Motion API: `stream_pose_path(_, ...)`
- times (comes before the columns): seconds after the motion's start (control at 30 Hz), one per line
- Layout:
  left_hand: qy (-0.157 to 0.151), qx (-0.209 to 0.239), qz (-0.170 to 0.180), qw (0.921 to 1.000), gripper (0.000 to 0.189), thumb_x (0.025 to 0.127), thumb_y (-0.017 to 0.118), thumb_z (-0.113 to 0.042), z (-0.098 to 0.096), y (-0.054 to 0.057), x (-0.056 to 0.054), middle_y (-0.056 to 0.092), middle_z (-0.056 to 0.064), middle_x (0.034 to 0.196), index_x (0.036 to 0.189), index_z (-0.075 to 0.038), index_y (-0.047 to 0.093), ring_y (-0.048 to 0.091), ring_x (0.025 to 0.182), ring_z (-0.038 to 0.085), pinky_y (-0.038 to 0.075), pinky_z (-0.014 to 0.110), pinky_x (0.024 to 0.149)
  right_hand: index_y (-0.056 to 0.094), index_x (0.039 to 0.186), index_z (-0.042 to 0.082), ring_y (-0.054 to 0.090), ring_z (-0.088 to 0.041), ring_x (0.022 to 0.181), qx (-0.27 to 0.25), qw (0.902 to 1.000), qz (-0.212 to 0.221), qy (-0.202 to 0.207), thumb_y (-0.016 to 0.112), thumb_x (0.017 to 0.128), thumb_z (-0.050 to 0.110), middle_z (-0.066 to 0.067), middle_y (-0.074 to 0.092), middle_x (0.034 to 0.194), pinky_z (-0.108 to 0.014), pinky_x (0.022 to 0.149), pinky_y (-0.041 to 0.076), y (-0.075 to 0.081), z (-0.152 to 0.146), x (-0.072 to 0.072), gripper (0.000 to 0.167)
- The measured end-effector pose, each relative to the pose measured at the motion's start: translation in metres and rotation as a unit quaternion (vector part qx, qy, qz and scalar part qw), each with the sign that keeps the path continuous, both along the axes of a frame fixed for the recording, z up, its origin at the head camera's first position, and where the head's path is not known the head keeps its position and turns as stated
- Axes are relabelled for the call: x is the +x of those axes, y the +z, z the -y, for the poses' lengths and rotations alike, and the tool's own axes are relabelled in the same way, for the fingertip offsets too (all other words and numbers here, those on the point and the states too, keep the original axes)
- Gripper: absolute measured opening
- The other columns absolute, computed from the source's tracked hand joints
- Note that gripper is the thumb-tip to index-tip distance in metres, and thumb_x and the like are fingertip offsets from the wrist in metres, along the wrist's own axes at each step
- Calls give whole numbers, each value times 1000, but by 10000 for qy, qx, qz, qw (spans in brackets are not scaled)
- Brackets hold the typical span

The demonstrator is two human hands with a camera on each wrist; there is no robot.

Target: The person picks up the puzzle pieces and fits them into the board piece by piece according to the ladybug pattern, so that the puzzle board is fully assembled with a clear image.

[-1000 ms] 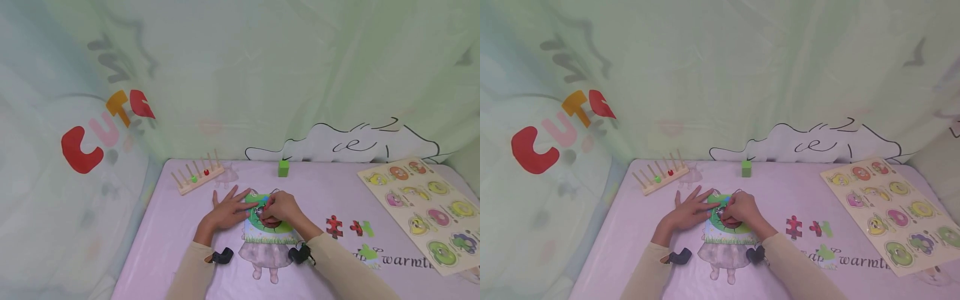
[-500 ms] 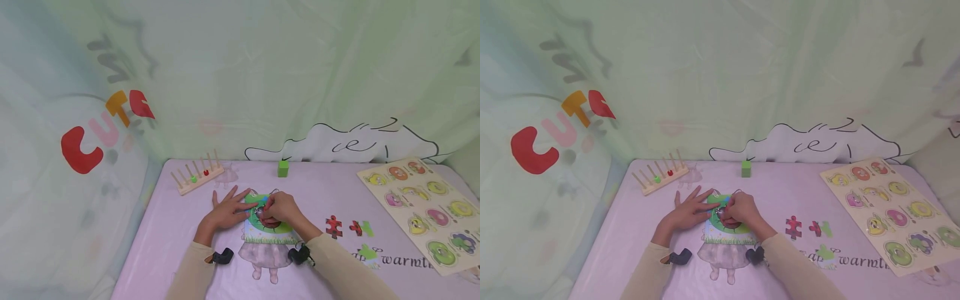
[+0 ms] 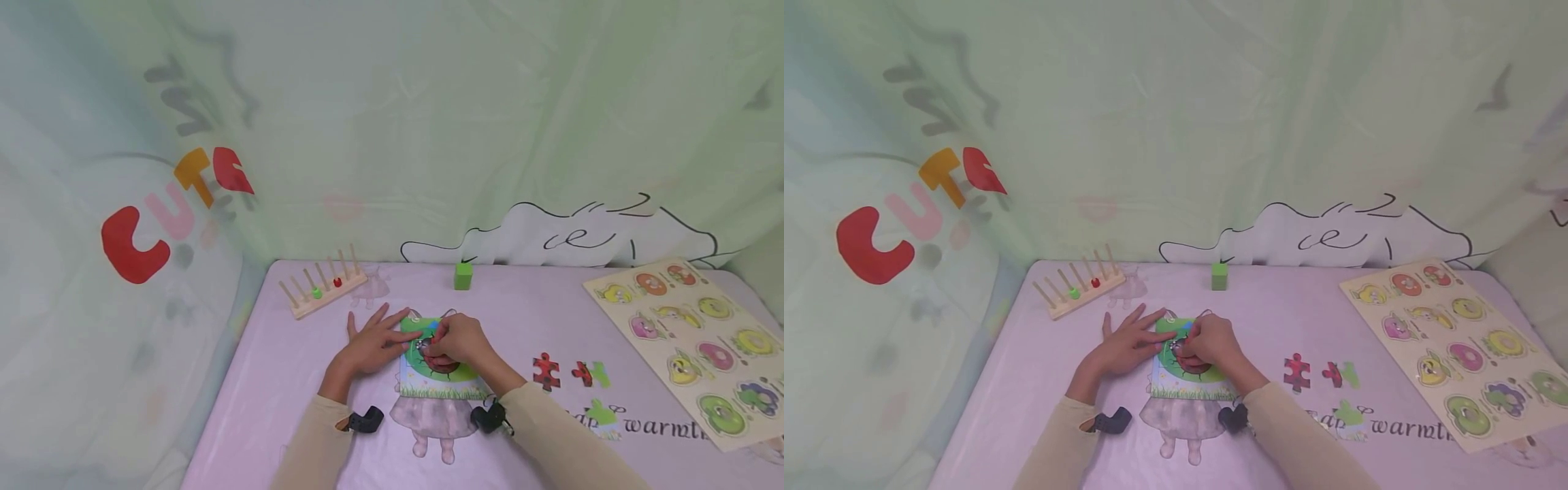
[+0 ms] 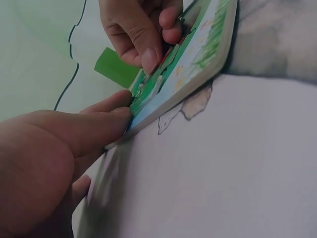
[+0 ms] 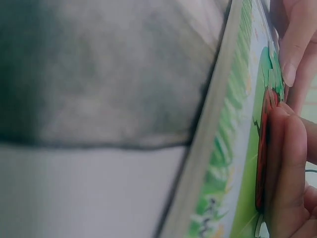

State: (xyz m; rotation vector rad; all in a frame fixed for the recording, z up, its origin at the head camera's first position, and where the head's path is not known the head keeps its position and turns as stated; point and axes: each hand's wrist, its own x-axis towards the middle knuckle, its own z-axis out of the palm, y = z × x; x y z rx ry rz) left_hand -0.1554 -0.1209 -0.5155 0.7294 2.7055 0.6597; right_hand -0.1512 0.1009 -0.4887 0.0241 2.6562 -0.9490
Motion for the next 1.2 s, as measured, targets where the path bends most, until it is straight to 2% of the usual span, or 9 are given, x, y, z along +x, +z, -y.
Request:
stream_pose_path(0.2,212,246,73,9994,35,103,58,-33,-3,0,0,33,-18,165,135,-46,64,12,160,27,-15,80,110,66,72,11,61,-18,70,-23,10000,-50,29,92,75,29,-2,66,72,-27,58,46,2,0,1,31)
stream_pose_path(0.47,-48,-64,-13,10000,38,102,57,-46,-1,-3,1,28,-18,167,139,-48,59,9,161,27,-13,81,110,66,73,11,62,-17,68,-77,10000,-10,43,91,77,27,-2,66,71,-27,57,46,0,-1,3,30)
stream_pose_path(0.57,-40,-190,-86,9998,37,102,56,-47,-2,-1,1,28,-19,167,140,-49,58,11,160,27,-11,81,110,66,74,10,62,-16,68,-141,9998,-38,116,89,78,26,-2,65,72,-27,58,46,-1,-2,3,28)
stream_pose_path(0.73,10,-514,-218,9984,37,102,52,-51,-4,-2,0,26,-22,167,139,-52,57,11,160,25,-6,82,111,68,82,11,59,-13,64,-277,9966,-408,662,86,82,25,1,64,68,-28,57,47,1,-10,4,23)
stream_pose_path(0.87,56,-614,-238,9978,37,101,53,-53,-7,-1,-2,27,-23,166,138,-54,57,12,160,24,-5,82,112,69,94,12,55,-13,65,12,9917,-745,1052,87,81,29,2,60,72,-28,56,45,3,-14,1,28)
stream_pose_path(1.03,74,-474,-189,9987,36,101,54,-51,-6,-1,-1,30,-20,166,137,-51,60,13,160,26,-6,82,111,67,94,15,52,-15,69,311,9863,-833,1387,89,78,32,1,57,77,-29,56,42,2,-15,-6,33)
stream_pose_path(1.2,20,-286,-400,9988,36,100,57,-52,-2,-5,2,32,-17,166,136,-48,62,14,160,27,-5,84,109,64,95,18,50,-15,71,558,9803,-827,1704,88,79,36,1,56,81,-30,59,40,0,-15,-10,34)
